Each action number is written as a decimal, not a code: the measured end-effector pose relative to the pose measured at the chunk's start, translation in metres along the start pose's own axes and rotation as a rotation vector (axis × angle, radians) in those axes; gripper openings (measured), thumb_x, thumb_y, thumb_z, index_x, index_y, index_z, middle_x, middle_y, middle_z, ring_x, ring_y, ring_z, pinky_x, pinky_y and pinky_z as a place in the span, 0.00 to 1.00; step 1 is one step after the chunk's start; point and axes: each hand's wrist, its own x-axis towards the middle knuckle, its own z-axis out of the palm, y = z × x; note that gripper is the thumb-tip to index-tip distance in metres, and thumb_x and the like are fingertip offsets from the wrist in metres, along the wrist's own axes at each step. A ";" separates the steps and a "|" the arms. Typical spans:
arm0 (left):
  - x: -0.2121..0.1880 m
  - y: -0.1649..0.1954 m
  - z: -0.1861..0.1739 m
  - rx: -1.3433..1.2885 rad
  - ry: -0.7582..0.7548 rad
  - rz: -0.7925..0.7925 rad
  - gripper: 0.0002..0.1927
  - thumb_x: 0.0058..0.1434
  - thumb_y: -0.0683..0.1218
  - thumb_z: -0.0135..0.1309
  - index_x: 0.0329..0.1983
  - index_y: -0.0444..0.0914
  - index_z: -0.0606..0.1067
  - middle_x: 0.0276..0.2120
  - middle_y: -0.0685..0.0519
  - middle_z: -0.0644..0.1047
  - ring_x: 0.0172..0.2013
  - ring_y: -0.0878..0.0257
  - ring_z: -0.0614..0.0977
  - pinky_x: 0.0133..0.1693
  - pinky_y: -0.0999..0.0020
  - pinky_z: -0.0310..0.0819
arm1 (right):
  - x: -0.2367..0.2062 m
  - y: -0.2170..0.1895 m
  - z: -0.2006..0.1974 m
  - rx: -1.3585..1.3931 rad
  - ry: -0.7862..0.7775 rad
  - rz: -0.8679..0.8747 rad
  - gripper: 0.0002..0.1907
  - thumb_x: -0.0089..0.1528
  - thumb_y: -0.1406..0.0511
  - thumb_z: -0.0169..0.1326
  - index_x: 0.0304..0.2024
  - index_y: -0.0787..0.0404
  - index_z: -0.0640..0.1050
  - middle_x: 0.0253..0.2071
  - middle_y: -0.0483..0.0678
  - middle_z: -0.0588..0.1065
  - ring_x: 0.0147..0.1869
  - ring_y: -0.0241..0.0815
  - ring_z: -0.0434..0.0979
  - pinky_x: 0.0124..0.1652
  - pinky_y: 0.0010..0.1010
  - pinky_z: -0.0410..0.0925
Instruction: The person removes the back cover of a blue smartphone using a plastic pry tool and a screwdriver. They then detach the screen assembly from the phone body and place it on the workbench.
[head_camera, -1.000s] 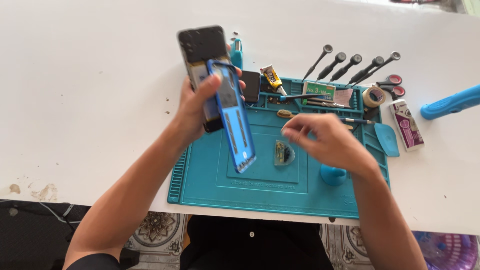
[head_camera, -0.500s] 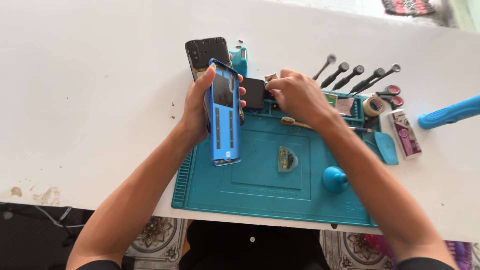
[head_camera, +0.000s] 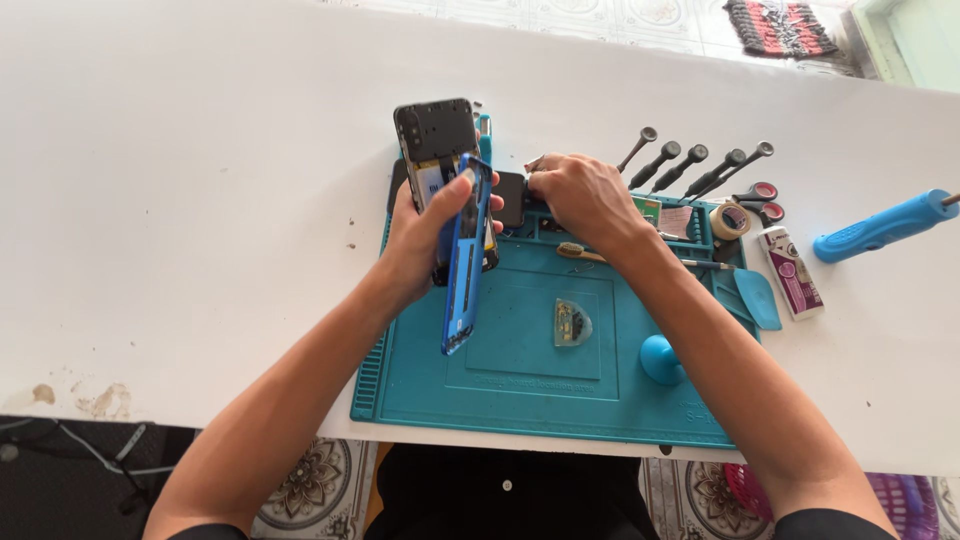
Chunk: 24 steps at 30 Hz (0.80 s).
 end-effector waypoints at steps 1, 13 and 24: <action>0.000 0.000 0.001 0.010 -0.009 0.023 0.33 0.60 0.62 0.58 0.55 0.31 0.72 0.47 0.44 0.78 0.42 0.57 0.85 0.40 0.59 0.86 | 0.001 0.002 0.000 0.009 0.000 -0.006 0.10 0.62 0.73 0.53 0.37 0.58 0.85 0.42 0.48 0.81 0.44 0.49 0.82 0.42 0.41 0.75; -0.008 -0.009 0.010 0.146 -0.028 0.068 0.27 0.62 0.57 0.61 0.53 0.33 0.74 0.41 0.48 0.80 0.39 0.62 0.85 0.39 0.66 0.85 | -0.020 0.005 -0.015 0.216 -0.059 0.186 0.08 0.63 0.66 0.59 0.36 0.67 0.82 0.29 0.52 0.78 0.32 0.44 0.78 0.36 0.35 0.71; -0.011 -0.029 0.020 -0.038 -0.081 -0.071 0.32 0.59 0.62 0.63 0.54 0.33 0.74 0.39 0.45 0.81 0.36 0.59 0.86 0.37 0.63 0.86 | -0.079 -0.005 -0.007 1.404 -0.186 0.406 0.11 0.66 0.63 0.58 0.43 0.65 0.82 0.25 0.37 0.69 0.26 0.26 0.62 0.26 0.20 0.59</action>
